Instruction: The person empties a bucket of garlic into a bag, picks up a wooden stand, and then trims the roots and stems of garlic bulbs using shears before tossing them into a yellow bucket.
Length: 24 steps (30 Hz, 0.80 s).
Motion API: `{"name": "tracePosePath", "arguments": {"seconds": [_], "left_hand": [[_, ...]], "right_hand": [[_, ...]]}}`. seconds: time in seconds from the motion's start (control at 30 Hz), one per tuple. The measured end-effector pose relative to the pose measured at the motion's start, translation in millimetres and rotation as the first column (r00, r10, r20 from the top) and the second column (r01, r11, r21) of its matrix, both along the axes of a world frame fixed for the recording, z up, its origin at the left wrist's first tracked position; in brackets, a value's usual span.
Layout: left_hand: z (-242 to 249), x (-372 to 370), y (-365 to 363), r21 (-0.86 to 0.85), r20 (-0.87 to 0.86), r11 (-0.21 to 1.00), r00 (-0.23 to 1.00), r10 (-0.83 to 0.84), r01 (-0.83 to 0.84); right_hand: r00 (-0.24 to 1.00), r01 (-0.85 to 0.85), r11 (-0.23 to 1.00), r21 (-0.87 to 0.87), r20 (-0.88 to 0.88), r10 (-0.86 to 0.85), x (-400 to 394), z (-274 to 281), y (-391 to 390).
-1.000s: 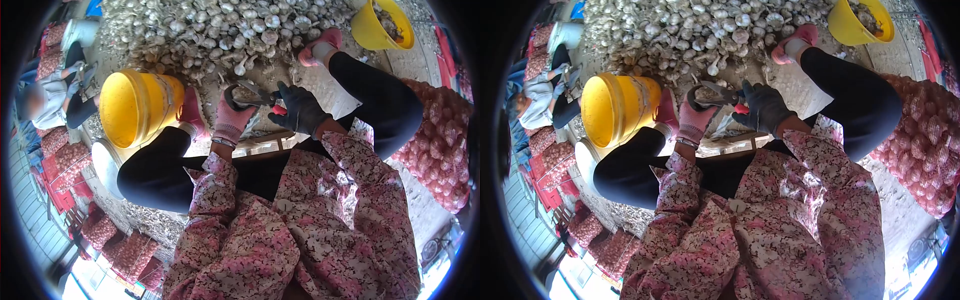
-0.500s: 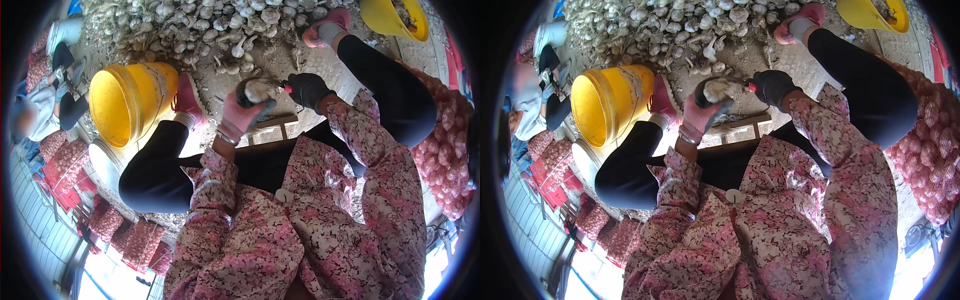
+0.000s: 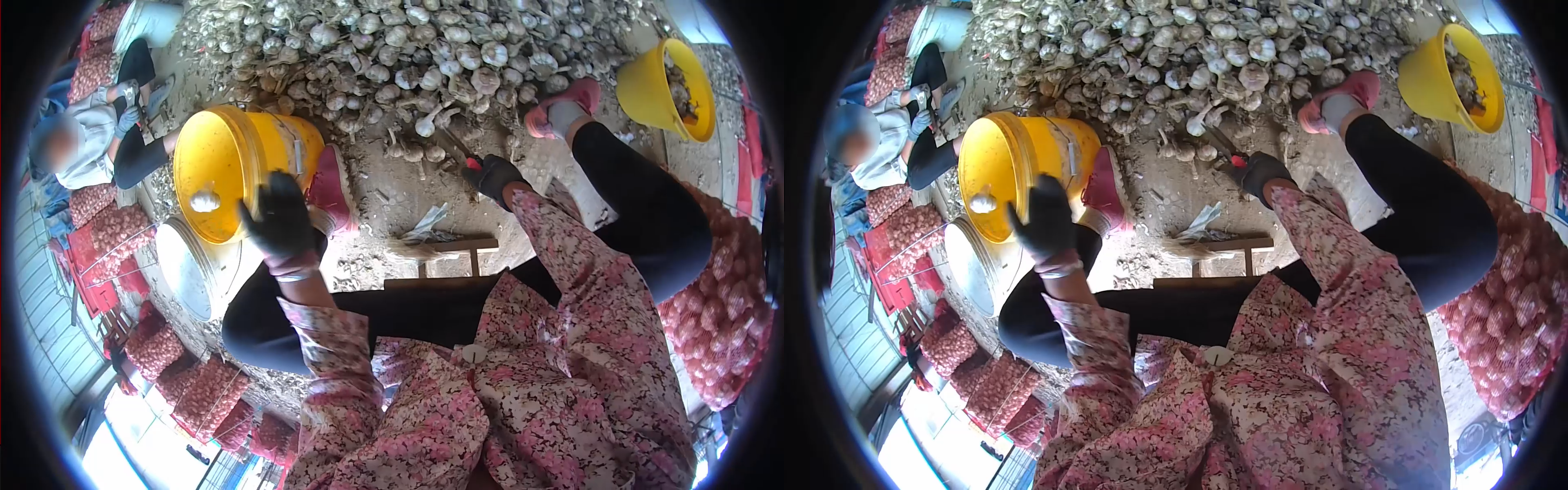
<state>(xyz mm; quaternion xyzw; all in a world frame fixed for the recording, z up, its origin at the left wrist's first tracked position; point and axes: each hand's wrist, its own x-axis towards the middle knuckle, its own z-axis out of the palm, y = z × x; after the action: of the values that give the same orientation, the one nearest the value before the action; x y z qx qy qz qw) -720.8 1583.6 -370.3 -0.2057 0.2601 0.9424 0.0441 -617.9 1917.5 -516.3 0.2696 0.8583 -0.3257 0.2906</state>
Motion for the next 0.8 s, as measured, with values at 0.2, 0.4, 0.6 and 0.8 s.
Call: {"name": "tracePosePath", "arguments": {"seconds": [0.2, 0.4, 0.6, 0.8], "left_hand": [[-91, 52, 65, 0.214, 0.236, 0.927, 0.904, -0.356, 0.309], [-140, 63, 94, 0.172, 0.598, 0.842, 0.625, -0.501, 0.511], [-155, 62, 99, 0.128, 0.575, 0.883, 0.691, -0.437, 0.452], [-150, 68, 92, 0.138, 0.623, 0.89, 0.661, -0.419, 0.434]], "right_hand": [[0.948, 0.143, 0.973, -0.182, 0.308, -0.082, -60, -20, -25], [0.99, 0.047, 0.998, 0.04, 0.133, -0.051, -68, -48, -45], [0.979, 0.062, 0.996, -0.063, 0.2, -0.048, -59, -37, -48], [0.969, 0.151, 0.971, -0.186, 0.221, -0.108, -59, -42, -53]]}}
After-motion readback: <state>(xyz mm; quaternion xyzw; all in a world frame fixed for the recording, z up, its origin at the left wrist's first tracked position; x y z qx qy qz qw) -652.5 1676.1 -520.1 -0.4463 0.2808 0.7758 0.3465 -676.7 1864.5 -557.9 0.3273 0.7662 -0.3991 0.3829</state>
